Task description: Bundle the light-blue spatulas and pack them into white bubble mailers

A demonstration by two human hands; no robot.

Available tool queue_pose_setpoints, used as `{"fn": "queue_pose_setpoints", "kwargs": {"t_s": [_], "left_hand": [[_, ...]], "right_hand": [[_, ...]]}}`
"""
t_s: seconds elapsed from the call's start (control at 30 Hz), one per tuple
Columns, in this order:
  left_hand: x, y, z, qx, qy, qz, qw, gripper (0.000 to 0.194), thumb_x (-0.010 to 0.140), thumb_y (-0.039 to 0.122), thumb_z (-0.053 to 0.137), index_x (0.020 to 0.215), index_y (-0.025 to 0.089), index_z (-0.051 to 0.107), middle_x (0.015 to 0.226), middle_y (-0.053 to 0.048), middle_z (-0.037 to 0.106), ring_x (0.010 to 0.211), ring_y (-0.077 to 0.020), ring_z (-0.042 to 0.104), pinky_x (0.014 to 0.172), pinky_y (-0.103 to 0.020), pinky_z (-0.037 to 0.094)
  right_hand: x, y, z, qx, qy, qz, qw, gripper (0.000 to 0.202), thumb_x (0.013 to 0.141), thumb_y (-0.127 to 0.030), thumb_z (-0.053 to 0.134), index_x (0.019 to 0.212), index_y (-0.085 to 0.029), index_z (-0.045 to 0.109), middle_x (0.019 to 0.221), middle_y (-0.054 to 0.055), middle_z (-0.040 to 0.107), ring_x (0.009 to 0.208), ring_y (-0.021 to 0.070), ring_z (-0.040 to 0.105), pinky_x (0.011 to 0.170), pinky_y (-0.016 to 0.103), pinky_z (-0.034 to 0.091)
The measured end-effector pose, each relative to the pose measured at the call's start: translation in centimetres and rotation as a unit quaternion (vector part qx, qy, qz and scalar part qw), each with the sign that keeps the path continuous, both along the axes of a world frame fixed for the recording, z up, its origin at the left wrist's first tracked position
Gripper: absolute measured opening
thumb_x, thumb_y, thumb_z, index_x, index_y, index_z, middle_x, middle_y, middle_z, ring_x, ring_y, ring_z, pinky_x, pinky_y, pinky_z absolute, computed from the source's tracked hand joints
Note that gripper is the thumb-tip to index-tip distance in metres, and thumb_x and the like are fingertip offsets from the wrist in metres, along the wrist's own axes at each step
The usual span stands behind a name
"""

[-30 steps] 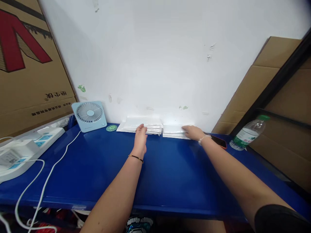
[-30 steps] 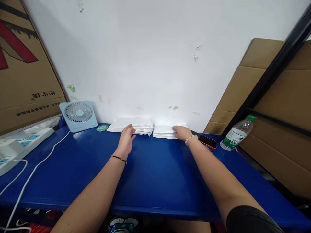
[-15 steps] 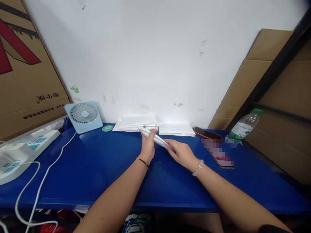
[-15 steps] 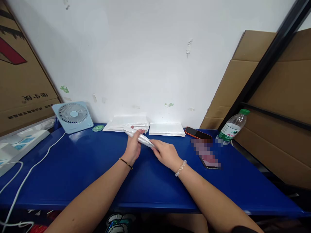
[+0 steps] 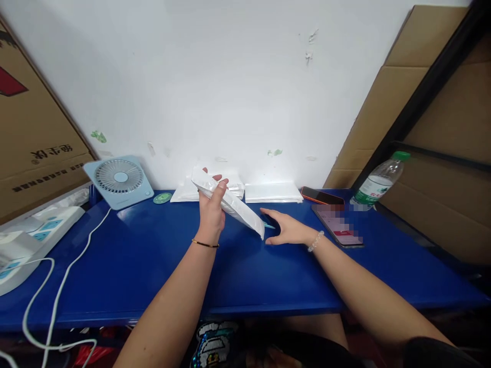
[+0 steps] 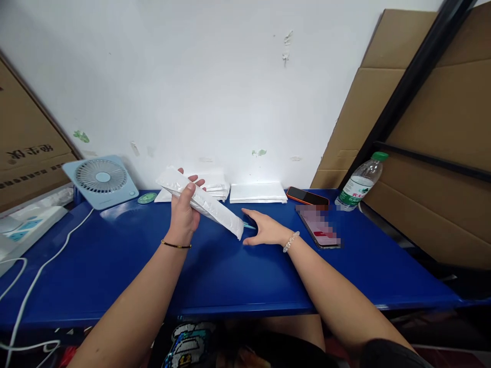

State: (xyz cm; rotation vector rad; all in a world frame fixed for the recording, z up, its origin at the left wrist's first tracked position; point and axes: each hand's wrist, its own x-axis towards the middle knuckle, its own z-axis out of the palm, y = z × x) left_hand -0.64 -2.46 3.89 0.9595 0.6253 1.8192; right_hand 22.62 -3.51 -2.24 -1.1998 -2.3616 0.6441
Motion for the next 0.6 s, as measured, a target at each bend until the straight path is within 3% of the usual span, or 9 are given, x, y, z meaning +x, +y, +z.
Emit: {"fn": "queue_pose_setpoints", "kwargs": {"t_s": [0.1, 0.3, 0.43, 0.6], "left_hand": [[0.1, -0.2, 1.1, 0.027, 0.015, -0.009, 0.999, 0.070, 0.068, 0.036, 0.073, 0.132, 0.033, 0.042, 0.116, -0.004, 0.056, 0.108, -0.0210, 0.058, 0.092, -0.034, 0.046], [-0.9, -0.3, 4.0, 0.080, 0.067, -0.003, 0.994, 0.072, 0.066, 0.037, 0.075, 0.130, 0.029, 0.045, 0.116, -0.006, 0.056, 0.110, -0.0243, 0.058, 0.096, -0.039, 0.044], [-2.5, -0.8, 6.7, 0.095, 0.100, 0.016, 0.990, 0.068, 0.064, 0.041, 0.075, 0.124, 0.025, 0.049, 0.111, -0.005, 0.058, 0.109, -0.0244, 0.058, 0.096, -0.041, 0.045], [-4.1, -2.2, 9.8, 0.149, 0.131, 0.030, 0.980, 0.062, 0.059, 0.043, 0.078, 0.113, 0.024, 0.053, 0.111, -0.005, 0.057, 0.103, -0.0248, 0.059, 0.096, -0.045, 0.045]], "right_hand": [[-1.4, 0.0, -0.2, 0.002, 0.016, -0.003, 1.000, 0.103, 0.060, -0.050, 0.077, 0.145, -0.018, 0.028, 0.144, 0.017, 0.038, 0.130, 0.0321, 0.040, 0.106, 0.048, 0.033], [-3.4, -0.4, 0.1, 0.072, -0.004, 0.014, 0.997, 0.064, 0.076, -0.050, 0.065, 0.132, -0.023, 0.048, 0.131, 0.010, 0.053, 0.121, 0.0280, 0.049, 0.100, 0.044, 0.040], [-3.2, -0.4, -0.1, 0.097, -0.062, 0.021, 0.993, 0.058, 0.085, -0.053, 0.051, 0.134, -0.022, 0.048, 0.136, 0.012, 0.049, 0.128, 0.0289, 0.042, 0.105, 0.045, 0.037], [-2.8, -0.2, -0.4, 0.099, -0.100, 0.026, 0.990, 0.061, 0.087, -0.057, 0.044, 0.138, -0.023, 0.045, 0.142, 0.010, 0.044, 0.133, 0.0294, 0.036, 0.108, 0.046, 0.033]]}}
